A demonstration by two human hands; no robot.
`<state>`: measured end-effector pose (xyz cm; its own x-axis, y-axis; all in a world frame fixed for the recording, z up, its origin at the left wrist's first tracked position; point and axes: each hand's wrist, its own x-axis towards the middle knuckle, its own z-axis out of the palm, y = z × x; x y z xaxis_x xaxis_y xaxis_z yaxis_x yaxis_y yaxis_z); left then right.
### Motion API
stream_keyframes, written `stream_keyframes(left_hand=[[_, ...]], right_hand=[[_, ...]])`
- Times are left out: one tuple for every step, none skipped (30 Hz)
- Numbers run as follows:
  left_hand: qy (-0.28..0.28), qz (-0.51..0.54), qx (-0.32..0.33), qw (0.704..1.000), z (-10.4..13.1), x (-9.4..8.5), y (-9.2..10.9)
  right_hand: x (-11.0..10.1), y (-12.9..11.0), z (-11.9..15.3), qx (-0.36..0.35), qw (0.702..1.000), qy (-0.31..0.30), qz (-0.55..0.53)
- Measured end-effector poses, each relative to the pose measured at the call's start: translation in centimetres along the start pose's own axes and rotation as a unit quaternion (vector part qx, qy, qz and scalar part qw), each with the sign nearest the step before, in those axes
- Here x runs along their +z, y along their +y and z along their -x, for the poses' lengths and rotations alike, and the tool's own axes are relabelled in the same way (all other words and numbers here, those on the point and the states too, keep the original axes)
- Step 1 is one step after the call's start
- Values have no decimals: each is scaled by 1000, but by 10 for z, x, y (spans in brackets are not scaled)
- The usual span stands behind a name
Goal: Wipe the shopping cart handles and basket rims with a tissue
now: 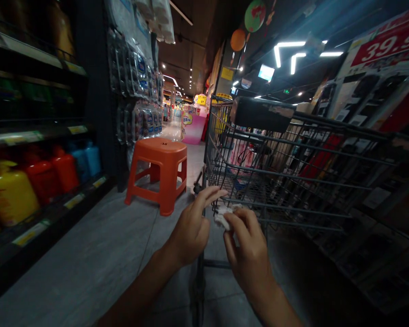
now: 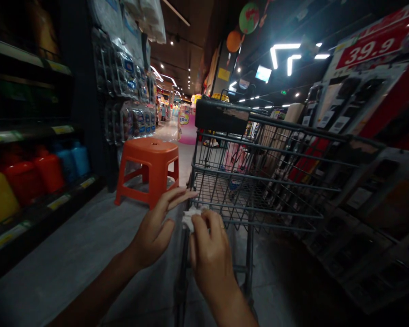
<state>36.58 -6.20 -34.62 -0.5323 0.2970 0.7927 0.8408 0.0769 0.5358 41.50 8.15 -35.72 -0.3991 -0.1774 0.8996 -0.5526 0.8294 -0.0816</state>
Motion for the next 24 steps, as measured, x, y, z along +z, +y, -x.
stream_keyframes(left_hand=[[0, -2, 0, 1000, 0, 0, 1], [1, -4, 0, 1000, 0, 0, 2], [2, -7, 0, 1000, 1, 0, 3], [4, -13, 0, 1000, 1, 0, 3], [6, -25, 1, 1000, 1, 0, 3], [10, -42, 5, 999, 1, 0, 4], [14, -65, 11, 998, 1, 1, 4], [18, -94, 18, 995, 1, 2, 4], [21, -125, 30, 991, 0, 3, 4], [23, -156, 44, 986, 0, 5, 4], [25, -184, 58, 981, 0, 6, 4], [26, -209, 70, 975, 0, 8, 4], [29, -230, 80, 969, 0, 10, 5], [33, -249, 87, 964, 0, 11, 5], [38, -265, 93, 959, 0, 13, 5], [42, -279, 96, 955, 0, 14, 6], [47, -291, 101, 950, 0, 15, 6], [52, -300, 107, 946, 1, 16, 6], [57, -308, 113, 943, 1, 16, 6], [60, -316, 117, 940, 1, 17, 6], [63, -322, 121, 937, 2, 18, 6], [64, -329, 124, 934, 2, 18, 5], [66, -335, 127, 931, 2, 19, 5], [68, -340, 129, 929, 3, 19, 6]], right_hand=[[-6, -1, 0, 16, 1000, -10, -6], [-13, -2, -1, 30, 999, -16, -11], [-20, -3, -4, 40, 999, -13, -13], [-27, -4, -9, 44, 999, 1, -11], [-33, -3, -15, 42, 999, 28, -5], [-36, -2, -22, 36, 997, 61, 3], [-38, -1, -29, 29, 995, 92, 10], [-37, 0, -35, 24, 993, 111, 14], [-34, 2, -39, 21, 993, 116, 16], [-29, 4, -42, 22, 994, 106, 19], [-23, 5, -44, 23, 996, 87, 23], [-17, 6, -43, 24, 997, 68, 28], [-12, 7, -41, 24, 998, 53, 32], [-8, 7, -37, 23, 998, 46, 35], [-5, 8, -32, 21, 998, 46, 35], [-3, 8, -27, 20, 998, 46, 32], [-3, 9, -21, 19, 998, 46, 29], [-4, 10, -15, 22, 999, 42, 27], [-6, 11, -10, 27, 999, 36, 25], [-9, 11, -5, 36, 999, 31, 19], [-12, 11, -1, 48, 998, 27, 7], [-16, 11, 1, 60, 998, 27, -8], [-21, 10, 0, 69, 997, 35, -23], [-26, 9, -3, 70, 996, 50, -33]])
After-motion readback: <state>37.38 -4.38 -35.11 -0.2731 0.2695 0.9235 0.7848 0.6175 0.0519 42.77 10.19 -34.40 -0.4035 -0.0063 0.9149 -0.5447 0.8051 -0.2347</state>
